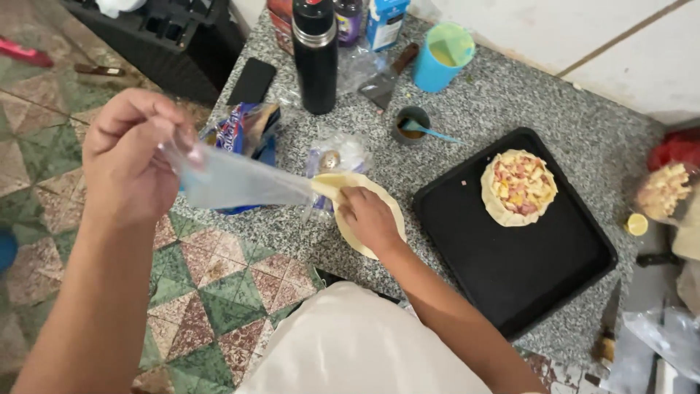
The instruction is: Preparing and assembling tarts on a baking sheet before placing them in an oven
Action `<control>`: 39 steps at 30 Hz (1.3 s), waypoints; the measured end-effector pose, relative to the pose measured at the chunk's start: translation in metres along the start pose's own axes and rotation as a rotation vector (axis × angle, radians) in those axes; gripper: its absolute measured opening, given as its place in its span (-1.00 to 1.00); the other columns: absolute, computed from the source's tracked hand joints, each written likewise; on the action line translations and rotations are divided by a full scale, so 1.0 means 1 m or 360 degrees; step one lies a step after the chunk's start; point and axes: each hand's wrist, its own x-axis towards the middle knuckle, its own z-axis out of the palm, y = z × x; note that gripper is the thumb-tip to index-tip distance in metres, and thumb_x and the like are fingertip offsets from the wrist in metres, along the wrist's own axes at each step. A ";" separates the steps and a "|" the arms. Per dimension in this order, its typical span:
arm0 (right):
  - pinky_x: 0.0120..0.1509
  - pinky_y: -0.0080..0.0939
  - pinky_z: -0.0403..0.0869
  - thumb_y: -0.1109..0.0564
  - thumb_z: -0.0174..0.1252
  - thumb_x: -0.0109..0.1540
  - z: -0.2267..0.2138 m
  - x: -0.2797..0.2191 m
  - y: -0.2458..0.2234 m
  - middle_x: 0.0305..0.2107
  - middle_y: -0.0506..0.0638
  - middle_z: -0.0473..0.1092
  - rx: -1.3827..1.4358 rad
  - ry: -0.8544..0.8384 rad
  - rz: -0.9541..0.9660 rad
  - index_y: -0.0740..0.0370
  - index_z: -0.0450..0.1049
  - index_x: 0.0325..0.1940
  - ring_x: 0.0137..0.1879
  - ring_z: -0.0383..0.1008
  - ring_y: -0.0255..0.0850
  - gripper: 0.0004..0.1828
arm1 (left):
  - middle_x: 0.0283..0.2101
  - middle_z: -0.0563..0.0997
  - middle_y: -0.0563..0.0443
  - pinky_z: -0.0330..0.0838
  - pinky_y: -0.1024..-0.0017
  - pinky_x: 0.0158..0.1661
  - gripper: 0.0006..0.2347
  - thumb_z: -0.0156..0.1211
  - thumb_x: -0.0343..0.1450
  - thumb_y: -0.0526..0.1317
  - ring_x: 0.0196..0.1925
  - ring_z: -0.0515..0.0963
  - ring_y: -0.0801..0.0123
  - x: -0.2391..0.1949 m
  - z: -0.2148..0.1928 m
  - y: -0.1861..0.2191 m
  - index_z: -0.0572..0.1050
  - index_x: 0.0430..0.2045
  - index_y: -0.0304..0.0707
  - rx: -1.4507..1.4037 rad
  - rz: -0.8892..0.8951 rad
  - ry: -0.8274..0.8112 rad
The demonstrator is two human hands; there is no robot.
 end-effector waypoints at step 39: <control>0.17 0.05 0.34 -0.44 0.10 0.22 0.047 -0.088 0.086 -0.17 -0.04 0.34 -0.0344 0.0322 -0.0453 0.05 0.41 -0.17 0.09 0.40 -0.02 -0.46 | -0.21 0.50 0.04 0.35 0.17 -0.01 -0.92 0.05 0.47 -0.17 -0.07 0.51 0.17 -0.125 0.073 -0.340 0.50 -0.29 -0.04 0.1900 0.1154 -0.1474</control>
